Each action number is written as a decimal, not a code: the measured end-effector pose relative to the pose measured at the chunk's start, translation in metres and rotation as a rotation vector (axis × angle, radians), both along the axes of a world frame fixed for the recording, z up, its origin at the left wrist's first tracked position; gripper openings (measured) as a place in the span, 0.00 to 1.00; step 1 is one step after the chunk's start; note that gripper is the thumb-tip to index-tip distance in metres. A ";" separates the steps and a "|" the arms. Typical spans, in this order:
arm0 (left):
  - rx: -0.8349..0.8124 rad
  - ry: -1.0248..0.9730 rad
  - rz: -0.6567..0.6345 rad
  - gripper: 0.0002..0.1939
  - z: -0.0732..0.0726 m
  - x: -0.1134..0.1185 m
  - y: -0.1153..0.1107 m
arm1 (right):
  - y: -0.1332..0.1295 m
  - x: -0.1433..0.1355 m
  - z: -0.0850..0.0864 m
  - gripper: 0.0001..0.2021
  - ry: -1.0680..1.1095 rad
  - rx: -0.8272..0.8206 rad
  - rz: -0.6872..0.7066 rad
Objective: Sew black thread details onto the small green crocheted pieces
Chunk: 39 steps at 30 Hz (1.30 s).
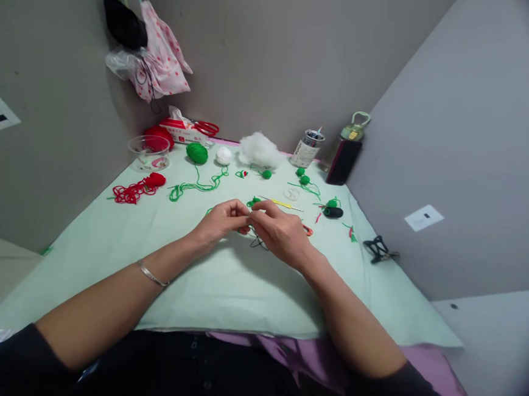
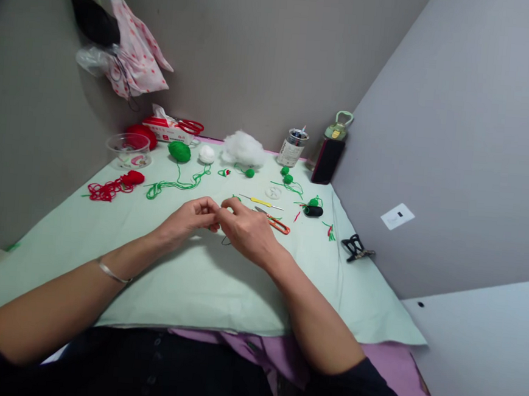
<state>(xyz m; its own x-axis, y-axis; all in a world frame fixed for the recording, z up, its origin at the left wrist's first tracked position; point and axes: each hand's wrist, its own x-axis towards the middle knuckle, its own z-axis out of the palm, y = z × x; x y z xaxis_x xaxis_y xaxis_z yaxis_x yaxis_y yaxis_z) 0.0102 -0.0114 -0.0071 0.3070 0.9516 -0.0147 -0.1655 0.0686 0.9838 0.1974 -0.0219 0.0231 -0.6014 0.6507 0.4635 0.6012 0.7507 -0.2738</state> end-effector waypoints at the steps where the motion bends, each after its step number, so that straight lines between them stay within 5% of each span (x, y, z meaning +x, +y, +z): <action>1: 0.021 0.020 0.007 0.12 -0.001 0.000 0.001 | -0.004 -0.001 0.003 0.10 0.079 -0.009 0.023; 5: 0.074 0.094 0.067 0.11 0.000 -0.003 0.004 | -0.013 0.003 0.025 0.08 0.577 -0.329 0.156; 8: 0.084 0.132 0.174 0.10 0.003 -0.010 0.009 | 0.003 0.033 0.043 0.07 0.933 -0.452 0.114; 13: 0.119 0.128 0.319 0.10 0.004 -0.023 0.021 | 0.040 0.145 0.050 0.07 1.543 0.055 -0.185; 17: 0.135 0.117 0.332 0.11 0.007 -0.025 0.020 | 0.049 0.207 0.044 0.11 1.518 0.296 -0.252; 21: 0.143 0.088 0.287 0.12 0.010 -0.017 0.011 | 0.048 0.155 0.045 0.09 1.470 0.210 -0.370; 25: 0.182 0.122 0.276 0.11 0.009 -0.012 0.006 | 0.032 0.055 0.033 0.04 0.825 -0.128 -0.189; 28: 0.208 0.134 0.260 0.12 0.008 -0.010 0.004 | 0.019 0.009 0.010 0.05 0.455 -0.088 -0.083; 33: 0.240 0.134 0.225 0.11 0.009 -0.006 -0.002 | 0.014 -0.010 -0.015 0.06 0.221 -0.004 -0.090; 36: 0.257 0.164 0.257 0.11 0.008 -0.006 -0.001 | 0.011 -0.006 -0.003 0.07 0.317 -0.145 -0.010; 39: 0.268 0.181 0.325 0.11 0.006 -0.009 0.005 | 0.002 0.006 0.022 0.06 0.413 -0.454 0.245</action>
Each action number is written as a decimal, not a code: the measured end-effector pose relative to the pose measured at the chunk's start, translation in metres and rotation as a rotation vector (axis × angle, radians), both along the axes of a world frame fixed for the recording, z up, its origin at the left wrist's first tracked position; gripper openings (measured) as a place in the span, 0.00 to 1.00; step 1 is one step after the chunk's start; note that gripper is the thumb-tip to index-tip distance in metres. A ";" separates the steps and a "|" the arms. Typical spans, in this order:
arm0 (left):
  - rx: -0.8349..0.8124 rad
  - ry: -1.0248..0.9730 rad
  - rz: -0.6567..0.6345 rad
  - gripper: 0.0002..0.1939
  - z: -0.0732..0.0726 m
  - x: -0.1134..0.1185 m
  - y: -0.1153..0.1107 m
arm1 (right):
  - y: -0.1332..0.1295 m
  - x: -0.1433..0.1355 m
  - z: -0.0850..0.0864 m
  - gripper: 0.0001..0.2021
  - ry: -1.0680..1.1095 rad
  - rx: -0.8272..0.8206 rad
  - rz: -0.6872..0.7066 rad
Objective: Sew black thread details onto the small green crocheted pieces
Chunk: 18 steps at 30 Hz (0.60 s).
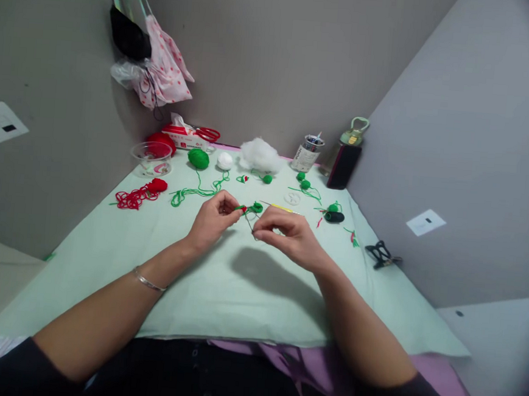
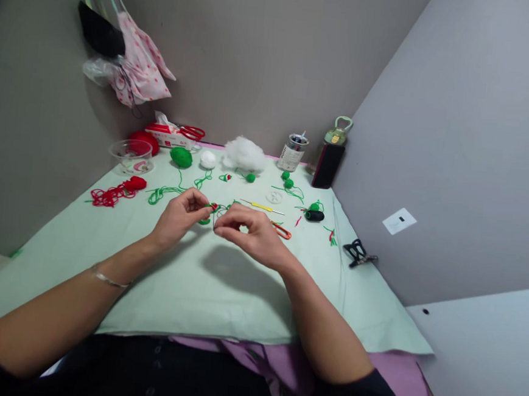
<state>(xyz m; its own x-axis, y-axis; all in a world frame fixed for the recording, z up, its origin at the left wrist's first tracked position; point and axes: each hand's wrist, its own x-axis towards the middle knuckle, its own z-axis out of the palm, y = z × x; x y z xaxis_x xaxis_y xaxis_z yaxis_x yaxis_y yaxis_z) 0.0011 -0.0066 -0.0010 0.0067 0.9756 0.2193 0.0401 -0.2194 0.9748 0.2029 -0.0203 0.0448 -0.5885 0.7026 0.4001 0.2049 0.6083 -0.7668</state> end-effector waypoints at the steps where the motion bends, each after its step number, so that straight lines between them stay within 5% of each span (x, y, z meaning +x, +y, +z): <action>1: 0.004 -0.008 0.021 0.11 0.000 -0.002 0.002 | -0.003 0.005 0.008 0.05 0.027 -0.061 0.095; 7: -0.003 -0.037 0.104 0.11 -0.001 -0.011 0.013 | -0.010 0.036 0.029 0.01 0.140 -0.178 0.438; 12: -0.020 -0.034 0.063 0.10 -0.006 -0.012 0.016 | -0.014 0.035 0.035 0.01 0.041 -0.289 0.664; 15: -0.102 -0.114 -0.011 0.12 -0.009 -0.012 0.017 | -0.017 0.025 0.034 0.05 -0.113 -0.315 0.669; 18: -0.187 -0.239 -0.070 0.14 -0.010 -0.012 0.016 | -0.015 0.016 0.023 0.11 -0.300 -0.269 0.491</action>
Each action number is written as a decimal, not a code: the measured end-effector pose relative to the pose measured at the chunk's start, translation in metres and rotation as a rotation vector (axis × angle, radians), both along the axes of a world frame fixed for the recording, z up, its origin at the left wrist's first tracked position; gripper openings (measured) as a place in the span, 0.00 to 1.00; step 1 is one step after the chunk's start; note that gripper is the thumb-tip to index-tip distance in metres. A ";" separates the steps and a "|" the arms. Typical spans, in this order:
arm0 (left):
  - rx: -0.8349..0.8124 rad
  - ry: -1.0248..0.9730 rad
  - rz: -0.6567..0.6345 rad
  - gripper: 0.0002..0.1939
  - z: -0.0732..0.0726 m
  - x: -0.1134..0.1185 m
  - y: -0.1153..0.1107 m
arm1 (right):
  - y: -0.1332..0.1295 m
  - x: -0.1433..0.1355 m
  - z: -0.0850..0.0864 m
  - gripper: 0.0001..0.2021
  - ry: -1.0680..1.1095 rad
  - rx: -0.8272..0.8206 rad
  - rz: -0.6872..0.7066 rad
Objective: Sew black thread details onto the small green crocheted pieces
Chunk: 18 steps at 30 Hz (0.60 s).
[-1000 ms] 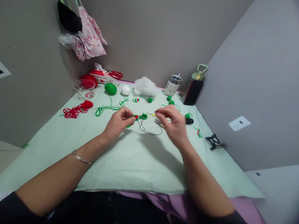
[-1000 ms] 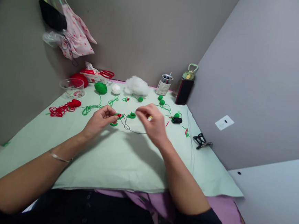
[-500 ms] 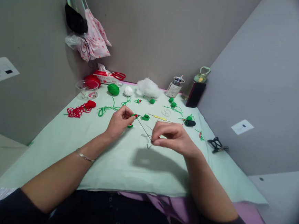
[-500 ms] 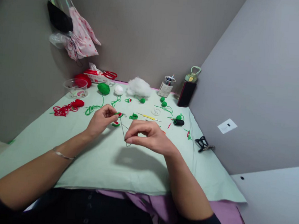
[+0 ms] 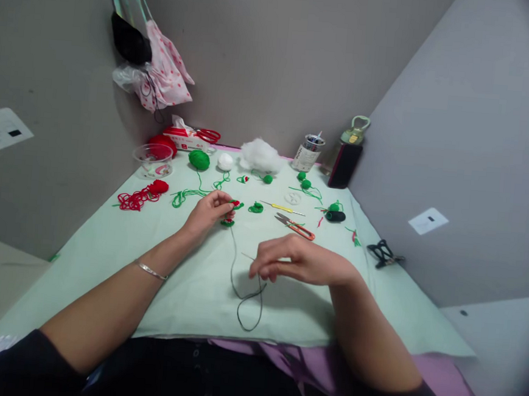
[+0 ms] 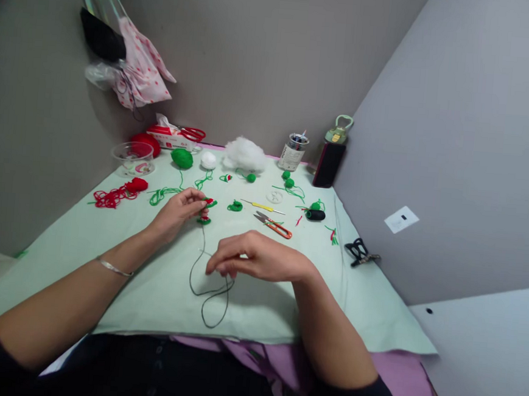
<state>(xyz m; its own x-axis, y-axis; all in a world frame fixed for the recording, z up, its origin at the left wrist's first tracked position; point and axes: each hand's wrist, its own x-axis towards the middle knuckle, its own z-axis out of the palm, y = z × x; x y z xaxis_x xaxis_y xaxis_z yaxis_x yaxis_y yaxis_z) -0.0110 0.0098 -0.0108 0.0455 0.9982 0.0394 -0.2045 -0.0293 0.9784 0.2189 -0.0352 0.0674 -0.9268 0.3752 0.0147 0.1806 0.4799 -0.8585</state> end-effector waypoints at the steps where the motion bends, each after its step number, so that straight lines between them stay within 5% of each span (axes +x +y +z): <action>1: -0.019 -0.031 -0.009 0.15 0.001 0.000 0.000 | 0.002 -0.002 -0.005 0.12 -0.056 0.071 -0.062; 9: -0.121 -0.163 -0.071 0.14 0.010 0.000 -0.004 | 0.037 0.020 -0.034 0.14 -0.598 0.674 -0.702; 13: -0.114 -0.162 -0.103 0.13 0.010 0.000 -0.006 | 0.056 0.032 -0.043 0.10 -0.894 0.696 -0.756; 18: -0.092 -0.133 -0.125 0.12 0.010 0.002 -0.008 | 0.062 0.034 -0.051 0.09 -0.915 0.695 -0.735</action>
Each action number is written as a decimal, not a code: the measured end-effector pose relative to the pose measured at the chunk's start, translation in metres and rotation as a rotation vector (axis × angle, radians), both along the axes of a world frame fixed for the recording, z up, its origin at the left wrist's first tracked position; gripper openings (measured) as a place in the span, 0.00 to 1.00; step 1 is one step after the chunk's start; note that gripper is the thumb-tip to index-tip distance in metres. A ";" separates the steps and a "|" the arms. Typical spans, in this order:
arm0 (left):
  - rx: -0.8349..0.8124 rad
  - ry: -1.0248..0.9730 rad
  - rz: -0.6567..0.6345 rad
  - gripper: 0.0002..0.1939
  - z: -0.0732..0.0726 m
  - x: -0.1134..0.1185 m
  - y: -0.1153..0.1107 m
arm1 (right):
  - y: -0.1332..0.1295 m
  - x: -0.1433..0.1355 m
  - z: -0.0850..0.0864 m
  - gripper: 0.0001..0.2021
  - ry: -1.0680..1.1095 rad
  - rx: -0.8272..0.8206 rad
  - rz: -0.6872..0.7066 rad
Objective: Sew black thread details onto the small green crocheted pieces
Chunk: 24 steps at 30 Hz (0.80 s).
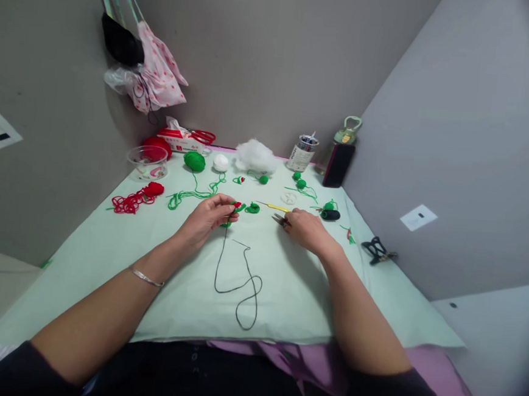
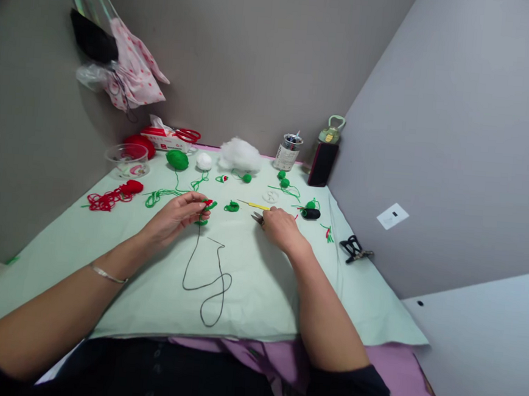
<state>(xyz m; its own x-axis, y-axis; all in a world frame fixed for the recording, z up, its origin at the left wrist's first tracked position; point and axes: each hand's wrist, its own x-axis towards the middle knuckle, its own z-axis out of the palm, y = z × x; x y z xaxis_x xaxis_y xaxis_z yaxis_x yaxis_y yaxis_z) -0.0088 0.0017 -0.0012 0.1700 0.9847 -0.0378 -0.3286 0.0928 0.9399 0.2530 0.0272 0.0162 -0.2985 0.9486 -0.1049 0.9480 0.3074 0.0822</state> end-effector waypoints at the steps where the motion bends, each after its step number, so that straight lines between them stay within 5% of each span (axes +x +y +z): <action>1: -0.003 0.001 -0.004 0.12 0.000 0.001 0.000 | 0.000 -0.001 -0.001 0.09 0.008 0.005 -0.001; 6: -0.037 0.002 -0.005 0.13 0.000 0.004 -0.002 | 0.001 -0.004 0.001 0.13 0.099 0.052 -0.043; 14: -0.020 -0.022 0.028 0.12 -0.003 0.006 -0.002 | -0.014 -0.027 0.010 0.17 1.064 -0.140 0.141; 17: -0.026 -0.041 0.019 0.12 -0.006 0.007 -0.002 | -0.022 -0.040 0.006 0.18 1.022 -0.108 0.207; 24: -0.047 -0.109 0.011 0.10 -0.010 0.008 -0.001 | -0.026 -0.051 -0.013 0.13 0.591 0.376 0.210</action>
<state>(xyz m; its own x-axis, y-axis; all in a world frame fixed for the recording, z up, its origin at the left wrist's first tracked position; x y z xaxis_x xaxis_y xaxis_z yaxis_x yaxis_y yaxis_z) -0.0011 0.0004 -0.0112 0.1644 0.9842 -0.0655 -0.4295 0.1312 0.8935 0.2023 0.0014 0.0027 -0.3841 0.8054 0.4515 0.7909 0.5393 -0.2891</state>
